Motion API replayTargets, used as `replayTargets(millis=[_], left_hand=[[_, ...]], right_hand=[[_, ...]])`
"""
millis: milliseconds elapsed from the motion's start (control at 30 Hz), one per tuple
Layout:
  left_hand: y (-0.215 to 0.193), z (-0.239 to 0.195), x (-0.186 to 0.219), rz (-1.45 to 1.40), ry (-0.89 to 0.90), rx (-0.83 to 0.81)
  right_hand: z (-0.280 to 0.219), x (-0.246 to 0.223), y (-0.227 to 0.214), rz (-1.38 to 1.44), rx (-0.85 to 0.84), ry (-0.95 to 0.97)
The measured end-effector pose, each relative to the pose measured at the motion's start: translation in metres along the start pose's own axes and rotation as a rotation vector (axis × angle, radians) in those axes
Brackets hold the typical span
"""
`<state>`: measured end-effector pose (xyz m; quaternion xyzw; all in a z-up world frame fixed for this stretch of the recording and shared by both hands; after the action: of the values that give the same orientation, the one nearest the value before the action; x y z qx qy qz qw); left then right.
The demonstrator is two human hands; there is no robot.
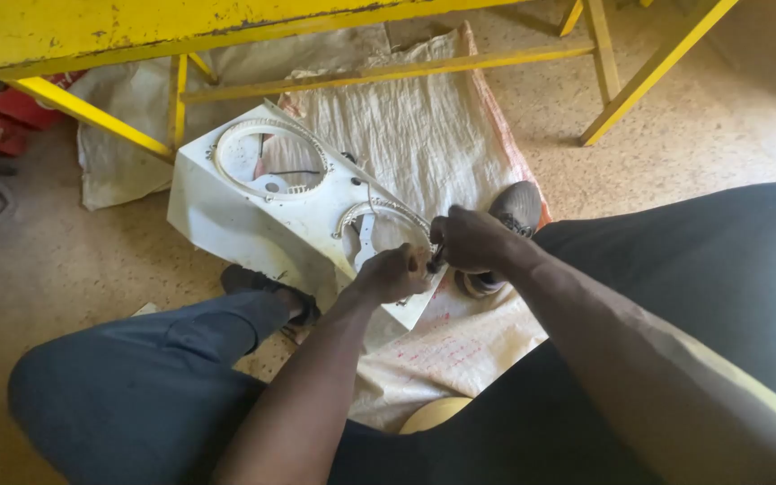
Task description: Removing screws from a white plastic appliance housing using a manual screwdriver while sitting on the floor.
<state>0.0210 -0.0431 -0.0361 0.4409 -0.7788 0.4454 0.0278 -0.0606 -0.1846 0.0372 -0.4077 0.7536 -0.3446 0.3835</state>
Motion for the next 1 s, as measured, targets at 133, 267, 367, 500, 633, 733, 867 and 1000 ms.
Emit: replayTargets(millis=[133, 267, 367, 500, 633, 733, 867, 1000], left_hand=[[0.031, 0.013, -0.035, 0.085, 0.054, -0.004], [0.078, 0.026, -0.055, 0.233, 0.066, -0.031], [0.090, 0.027, -0.057, 0.365, 0.060, -0.018], [0.100, 0.025, -0.040, 0.607, 0.210, 0.140], [0.110, 0.023, -0.038, 0.603, 0.162, 0.022], [0.089, 0.016, -0.034, -0.031, -0.222, 0.032], [0.109, 0.030, -0.036, 0.271, 0.026, 0.027], [0.121, 0.040, -0.038, 0.495, 0.183, 0.037]], right_hand=[[-0.017, -0.027, -0.040, 0.242, 0.079, -0.092], [-0.016, -0.024, -0.040, 0.212, 0.055, -0.088], [-0.021, -0.020, -0.048, 0.179, 0.018, -0.031], [-0.034, -0.016, -0.075, 0.240, -0.004, 0.054], [-0.040, -0.017, -0.091, 0.293, 0.000, 0.060], [-0.040, -0.013, -0.097, 0.271, 0.012, 0.091], [-0.037, -0.003, -0.093, 0.292, 0.049, 0.097], [-0.043, -0.005, -0.101, 0.365, 0.072, 0.126]])
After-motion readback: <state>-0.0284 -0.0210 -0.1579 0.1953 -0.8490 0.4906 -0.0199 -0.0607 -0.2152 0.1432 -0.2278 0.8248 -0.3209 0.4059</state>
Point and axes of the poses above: each hand's wrist, its own z-axis towards the middle knuckle, its own y-axis out of the palm, x = y × z, the point moved 6 cm from there along z, towards the middle knuckle
